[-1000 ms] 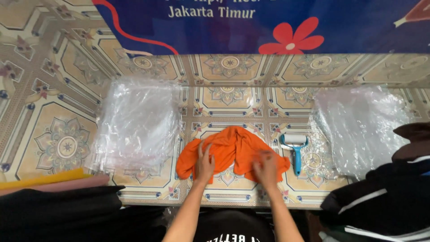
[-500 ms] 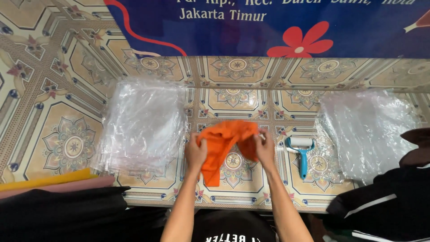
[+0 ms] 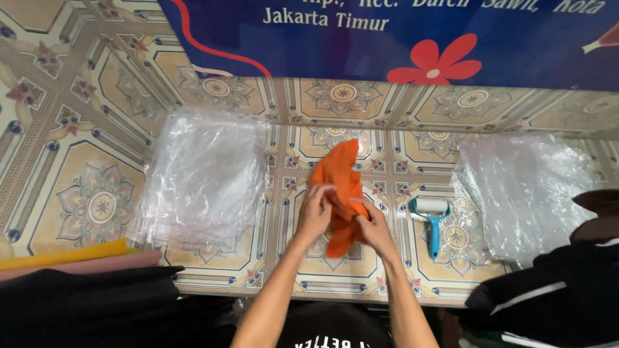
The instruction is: The person is preparing an orange t-shirt for shipping by lint rolling it, folding it neatly, and placing it into a plastic bag.
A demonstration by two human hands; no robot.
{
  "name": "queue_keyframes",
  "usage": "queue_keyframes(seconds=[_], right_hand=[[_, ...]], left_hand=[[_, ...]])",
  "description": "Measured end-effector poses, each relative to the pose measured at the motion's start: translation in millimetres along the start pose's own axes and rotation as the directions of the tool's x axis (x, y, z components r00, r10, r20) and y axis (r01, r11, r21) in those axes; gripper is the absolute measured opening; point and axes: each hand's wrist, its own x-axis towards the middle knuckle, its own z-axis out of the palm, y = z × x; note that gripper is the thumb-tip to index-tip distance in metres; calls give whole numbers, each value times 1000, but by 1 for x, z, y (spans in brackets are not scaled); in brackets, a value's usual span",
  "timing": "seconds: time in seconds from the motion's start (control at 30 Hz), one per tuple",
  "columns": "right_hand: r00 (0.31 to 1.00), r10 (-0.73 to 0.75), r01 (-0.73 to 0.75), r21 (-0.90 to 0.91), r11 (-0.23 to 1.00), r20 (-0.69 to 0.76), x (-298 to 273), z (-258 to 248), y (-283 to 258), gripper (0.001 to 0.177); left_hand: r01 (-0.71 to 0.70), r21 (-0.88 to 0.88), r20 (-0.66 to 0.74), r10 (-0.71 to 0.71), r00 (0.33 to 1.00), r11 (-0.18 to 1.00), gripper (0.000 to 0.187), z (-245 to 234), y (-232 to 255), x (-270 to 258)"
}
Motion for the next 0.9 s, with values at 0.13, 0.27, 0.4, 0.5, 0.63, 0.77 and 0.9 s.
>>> queue_keyframes(seconds=[0.13, 0.27, 0.4, 0.5, 0.63, 0.77, 0.9], right_hand=[[983, -108, 118, -60, 991, 150, -12, -21, -27, 54], [986, -146, 146, -5, 989, -85, -11, -67, -36, 46], [921, -181, 198, 16, 980, -344, -23, -106, -73, 45], [911, -219, 208, -71, 976, -349, -35, -140, -71, 44], [943, -138, 149, 13, 989, -304, -59, -164, -73, 44], [987, -142, 139, -53, 989, -75, -43, -140, -87, 29], [918, -307, 332, -60, 942, 251, -19, -92, -105, 20]], left_hand=[[-314, 83, 217, 290, 932, 946, 54, 5, -2, 17], [-271, 204, 480, 145, 865, 941, 43, 6, -22, 31], [81, 137, 411, -131, 902, 987, 41, -33, -18, 27], [216, -14, 409, -192, 892, 976, 14, -68, -49, 17], [246, -341, 421, -87, 903, 907, 18, -124, -13, 9], [240, -235, 373, -141, 917, 942, 53, -100, 39, 13], [67, -405, 468, 144, 872, 912, 71, -11, 46, 18]])
